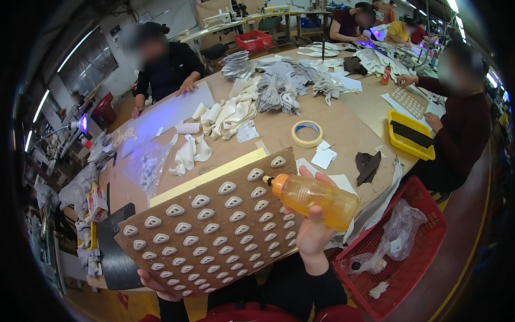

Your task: The person applies glue from a squeeze bottle onto small white fabric pieces arranged on a cardboard sheet. They then place additional small white pieces onto the glued spots and continue applying glue to the remaining pieces on the board.

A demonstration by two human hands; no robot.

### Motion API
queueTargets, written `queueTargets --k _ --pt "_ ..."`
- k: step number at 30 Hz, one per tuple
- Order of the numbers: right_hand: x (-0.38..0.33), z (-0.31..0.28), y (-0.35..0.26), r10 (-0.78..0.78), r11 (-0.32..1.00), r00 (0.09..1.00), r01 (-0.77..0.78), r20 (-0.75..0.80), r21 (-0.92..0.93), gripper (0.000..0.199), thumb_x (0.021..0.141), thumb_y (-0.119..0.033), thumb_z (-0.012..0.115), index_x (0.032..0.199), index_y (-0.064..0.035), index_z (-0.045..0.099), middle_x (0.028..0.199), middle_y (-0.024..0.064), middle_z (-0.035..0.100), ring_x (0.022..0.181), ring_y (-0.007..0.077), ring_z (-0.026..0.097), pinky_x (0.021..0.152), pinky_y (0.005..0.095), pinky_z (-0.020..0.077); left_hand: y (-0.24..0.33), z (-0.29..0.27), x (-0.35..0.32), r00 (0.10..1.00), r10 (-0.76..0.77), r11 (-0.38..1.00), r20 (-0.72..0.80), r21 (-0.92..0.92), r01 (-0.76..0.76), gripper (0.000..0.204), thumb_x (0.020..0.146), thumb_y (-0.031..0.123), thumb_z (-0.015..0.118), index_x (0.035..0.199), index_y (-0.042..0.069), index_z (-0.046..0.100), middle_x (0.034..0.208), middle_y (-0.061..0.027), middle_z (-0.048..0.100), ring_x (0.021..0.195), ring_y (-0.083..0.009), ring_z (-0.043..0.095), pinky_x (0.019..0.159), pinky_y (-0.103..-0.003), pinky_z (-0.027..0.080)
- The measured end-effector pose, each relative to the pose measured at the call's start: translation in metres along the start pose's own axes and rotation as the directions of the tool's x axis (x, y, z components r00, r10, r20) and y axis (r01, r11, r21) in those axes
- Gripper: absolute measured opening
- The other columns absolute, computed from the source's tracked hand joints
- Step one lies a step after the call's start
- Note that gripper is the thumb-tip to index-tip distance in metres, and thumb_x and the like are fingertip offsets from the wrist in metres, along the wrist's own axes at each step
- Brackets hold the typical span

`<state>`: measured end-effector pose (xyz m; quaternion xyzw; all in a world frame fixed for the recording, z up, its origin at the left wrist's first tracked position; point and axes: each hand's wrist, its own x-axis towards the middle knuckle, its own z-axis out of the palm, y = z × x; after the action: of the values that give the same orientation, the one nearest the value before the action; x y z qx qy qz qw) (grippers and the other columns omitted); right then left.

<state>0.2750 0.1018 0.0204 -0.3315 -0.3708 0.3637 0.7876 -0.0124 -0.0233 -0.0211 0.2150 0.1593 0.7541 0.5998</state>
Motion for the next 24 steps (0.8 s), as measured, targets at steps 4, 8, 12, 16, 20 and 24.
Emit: queueTargets --k 4,8,12,16,20,24 --pt "-0.002 0.005 -0.001 -0.023 1.0 1.0 0.023 -0.004 0.003 0.071 0.085 -0.054 0.058 0.13 -0.0032 0.037 0.127 0.0287 0.05 0.093 0.0233 0.063 0.059 0.0264 0.051 -0.005 -0.019 0.003 0.959 0.077 0.992 0.271 0.077 -0.101 0.082 0.081 0.058 0.055 0.141 0.009 0.027 0.138 -0.0215 0.038 0.118 -0.0378 0.049 0.09 -0.06 0.046" --pt "-0.003 0.006 -0.003 -0.026 1.0 0.999 0.026 -0.019 0.004 0.072 0.084 -0.053 0.06 0.13 -0.0027 0.037 0.125 0.0281 0.051 0.091 0.024 0.063 0.058 0.0268 0.0513 0.013 -0.013 -0.001 0.99 -0.08 0.979 0.113 0.195 0.057 0.086 0.08 0.059 0.057 0.142 0.008 0.026 0.139 -0.0215 0.037 0.12 -0.0387 0.046 0.092 -0.06 0.045" --pt "-0.008 0.004 -0.005 -0.002 0.996 1.0 0.004 -0.021 0.087 0.076 0.079 -0.049 0.069 0.129 -0.0006 0.036 0.125 0.0284 0.05 0.097 0.0288 0.062 0.061 0.0322 0.0552 0.006 0.008 -0.001 0.998 -0.057 0.949 0.019 0.312 0.048 0.088 0.078 0.06 0.058 0.142 0.008 0.026 0.139 -0.0216 0.036 0.12 -0.0395 0.046 0.092 -0.06 0.045" --pt "-0.012 0.007 -0.001 0.026 0.996 1.0 -0.026 0.008 0.09 0.078 0.078 -0.049 0.07 0.128 -0.001 0.036 0.125 0.027 0.051 0.097 0.0283 0.062 0.063 0.0316 0.0555 0.004 0.02 0.0 1.0 -0.021 0.998 -0.004 0.064 0.021 0.087 0.079 0.039 0.069 0.142 0.003 0.021 0.138 -0.0284 0.034 0.119 -0.0419 0.045 0.092 -0.063 0.044" --pt "-0.015 0.014 -0.001 -0.013 1.0 1.0 0.013 0.013 0.021 0.076 0.079 -0.053 0.066 0.128 -0.0014 0.037 0.121 0.0271 0.053 0.092 0.0279 0.063 0.058 0.03 0.0531 0.0 0.02 0.003 1.0 0.01 0.998 0.009 0.061 -0.011 0.088 0.078 0.04 0.069 0.142 0.003 0.021 0.138 -0.0281 0.034 0.12 -0.0421 0.045 0.092 -0.064 0.043" --pt "-0.016 0.019 -0.001 -0.058 0.998 0.998 0.058 0.029 -0.005 0.076 0.08 -0.054 0.065 0.127 -0.0015 0.036 0.12 0.0271 0.054 0.091 0.0281 0.063 0.056 0.0293 0.0528 0.002 0.013 0.007 0.994 0.0 0.961 0.11 0.273 -0.031 0.082 0.082 0.056 0.054 0.142 0.009 0.025 0.139 -0.0226 0.037 0.12 -0.0397 0.046 0.092 -0.061 0.044"
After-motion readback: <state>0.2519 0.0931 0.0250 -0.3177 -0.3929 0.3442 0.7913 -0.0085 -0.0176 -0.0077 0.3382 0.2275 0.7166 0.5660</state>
